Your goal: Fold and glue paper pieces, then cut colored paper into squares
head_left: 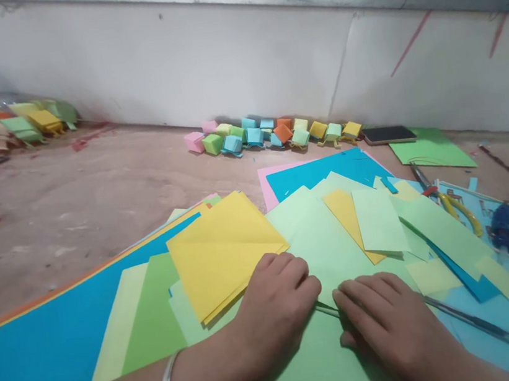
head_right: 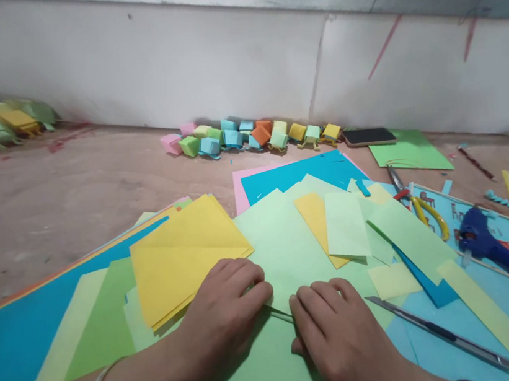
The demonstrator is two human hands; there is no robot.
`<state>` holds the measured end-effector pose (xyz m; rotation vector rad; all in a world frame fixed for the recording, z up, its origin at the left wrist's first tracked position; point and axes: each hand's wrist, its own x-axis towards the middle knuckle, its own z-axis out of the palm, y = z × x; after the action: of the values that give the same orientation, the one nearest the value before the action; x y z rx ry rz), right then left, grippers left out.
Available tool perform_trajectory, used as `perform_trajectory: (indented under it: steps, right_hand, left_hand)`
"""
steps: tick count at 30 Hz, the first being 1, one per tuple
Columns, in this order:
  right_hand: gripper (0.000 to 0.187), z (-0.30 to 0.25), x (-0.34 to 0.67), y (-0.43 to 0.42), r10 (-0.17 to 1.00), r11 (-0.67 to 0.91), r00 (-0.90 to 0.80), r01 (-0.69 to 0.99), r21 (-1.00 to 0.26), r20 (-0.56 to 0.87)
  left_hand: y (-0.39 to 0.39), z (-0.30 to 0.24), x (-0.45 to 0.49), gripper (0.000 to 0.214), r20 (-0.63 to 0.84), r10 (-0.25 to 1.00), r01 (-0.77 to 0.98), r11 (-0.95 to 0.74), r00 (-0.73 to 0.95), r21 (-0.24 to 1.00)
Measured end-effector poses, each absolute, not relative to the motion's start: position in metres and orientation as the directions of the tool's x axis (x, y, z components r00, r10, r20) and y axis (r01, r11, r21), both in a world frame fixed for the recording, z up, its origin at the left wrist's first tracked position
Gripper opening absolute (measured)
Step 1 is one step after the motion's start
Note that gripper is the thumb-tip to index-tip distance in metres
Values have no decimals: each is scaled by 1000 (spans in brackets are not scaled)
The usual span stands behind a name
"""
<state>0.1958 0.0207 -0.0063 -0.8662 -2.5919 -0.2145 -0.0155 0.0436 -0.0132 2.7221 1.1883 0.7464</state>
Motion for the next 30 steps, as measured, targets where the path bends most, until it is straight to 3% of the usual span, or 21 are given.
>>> perform_trajectory:
  steps: [3, 6, 8, 10, 12, 14, 17, 20, 23, 25, 30]
  right_hand:
    - [23, -5, 198, 20, 494, 804, -753, 586, 103, 434]
    - [28, -8, 202, 22, 513, 772, -705, 628, 96, 490]
    - [25, -9, 208, 25, 550, 734, -622, 678, 32, 557]
    - [23, -6, 213, 28, 586, 698, -540, 715, -38, 604]
    - [25, 3, 216, 31, 593, 685, -514, 727, -52, 620]
    - [26, 17, 214, 33, 543, 698, -572, 715, 48, 615]
    - [22, 33, 196, 35, 356, 721, -700, 627, 295, 619]
    - [18, 29, 171, 37, 212, 736, -750, 544, 402, 626]
    - [16, 12, 154, 41, 216, 746, -708, 564, 355, 672]
    - [18, 5, 154, 44, 269, 789, -687, 559, 255, 675]
    - [30, 24, 178, 53, 501, 797, -573, 598, -87, 649]
  left_hand:
    - [41, -12, -17, 15, 336, 746, 650, -666, 575, 365]
    - [42, -6, -19, 14, 275, 813, 551, -557, 513, 621]
    - [43, -2, -18, 11, 185, 907, 406, -342, 377, 848]
    - [42, 1, -14, 35, 8, 974, 125, -37, 227, 991]
    - [39, 1, -8, 60, -182, 960, -203, 226, 212, 953]
    - [33, -1, 1, 75, -244, 905, -412, 382, 350, 827]
    - [25, -1, 9, 79, -107, 837, -493, 413, 536, 766]
    - [21, 4, 7, 71, -141, 863, -471, 393, 485, 790]
    - [25, 7, 0, 68, -259, 893, -441, 413, 368, 797]
    - [30, 8, -4, 67, -307, 901, -394, 413, 306, 821]
    - [40, 6, -4, 53, -186, 948, -240, 249, 259, 938]
